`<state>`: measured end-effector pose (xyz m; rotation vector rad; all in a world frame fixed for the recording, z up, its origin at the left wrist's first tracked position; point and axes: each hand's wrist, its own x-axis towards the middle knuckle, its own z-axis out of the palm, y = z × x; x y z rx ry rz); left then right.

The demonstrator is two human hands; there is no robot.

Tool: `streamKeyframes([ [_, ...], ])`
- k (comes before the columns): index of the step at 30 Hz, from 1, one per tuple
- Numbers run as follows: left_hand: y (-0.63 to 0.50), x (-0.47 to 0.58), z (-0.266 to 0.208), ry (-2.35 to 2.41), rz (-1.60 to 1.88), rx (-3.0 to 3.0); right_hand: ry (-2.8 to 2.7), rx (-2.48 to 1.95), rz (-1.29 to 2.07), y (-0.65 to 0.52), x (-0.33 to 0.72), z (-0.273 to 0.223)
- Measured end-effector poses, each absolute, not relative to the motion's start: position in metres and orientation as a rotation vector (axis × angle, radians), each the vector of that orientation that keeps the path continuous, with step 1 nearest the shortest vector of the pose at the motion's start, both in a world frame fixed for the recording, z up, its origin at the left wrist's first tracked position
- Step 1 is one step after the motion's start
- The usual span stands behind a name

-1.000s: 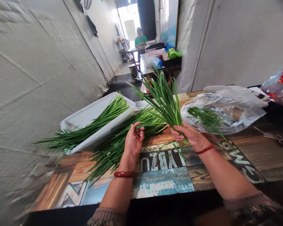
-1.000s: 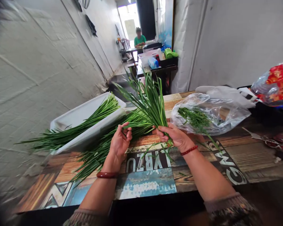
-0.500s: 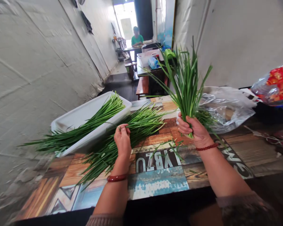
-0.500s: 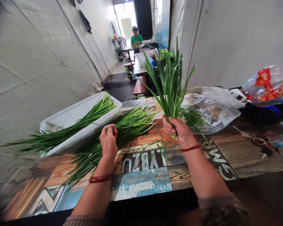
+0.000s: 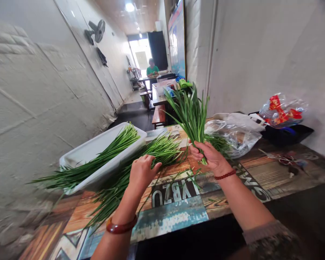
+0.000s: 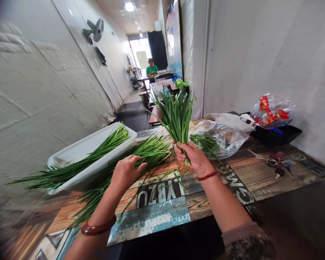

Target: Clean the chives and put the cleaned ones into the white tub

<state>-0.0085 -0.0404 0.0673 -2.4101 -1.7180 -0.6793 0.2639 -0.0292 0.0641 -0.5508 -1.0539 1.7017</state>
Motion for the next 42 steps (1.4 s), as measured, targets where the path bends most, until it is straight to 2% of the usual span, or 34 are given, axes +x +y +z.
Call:
streamKeyframes([
  [4,-0.069,0.011,0.094,-1.215,-0.921,-2.33,-1.247,-0.704,1.674,-0.052,0.246,0.068],
  [8,-0.088,0.033,0.11,-0.867,-0.715,-2.368,-1.39,-0.804,1.638,-0.076,0.224,0.069],
  [14,-0.081,0.037,0.122,-0.611,-0.518,-2.568,-1.613,-0.933,1.599,-0.106,0.209,0.081],
  [22,-0.067,0.033,0.118,-0.542,-0.84,-2.65,-1.617,-0.813,1.699,-0.126,0.212,0.101],
  [24,-0.061,0.03,0.124,-0.637,-1.077,-2.672,-1.518,-0.703,1.777,-0.128,0.217,0.109],
  [26,-0.054,0.022,0.133,-0.805,-1.48,-2.634,-1.419,-0.637,1.789,-0.129,0.224,0.116],
  [30,-0.046,-0.005,0.155,-1.109,-2.678,-2.136,-1.25,-0.685,1.604,-0.127,0.235,0.12],
  [32,-0.049,-0.022,0.162,-1.127,-3.122,-1.874,-1.159,-0.698,1.553,-0.127,0.237,0.116],
  [37,-0.075,-0.057,0.159,-1.285,-3.607,-1.394,-1.005,-0.729,1.504,-0.135,0.235,0.098],
  [42,-0.096,-0.075,0.135,-1.329,-3.813,-0.959,-0.935,-0.765,1.398,-0.142,0.237,0.081],
])
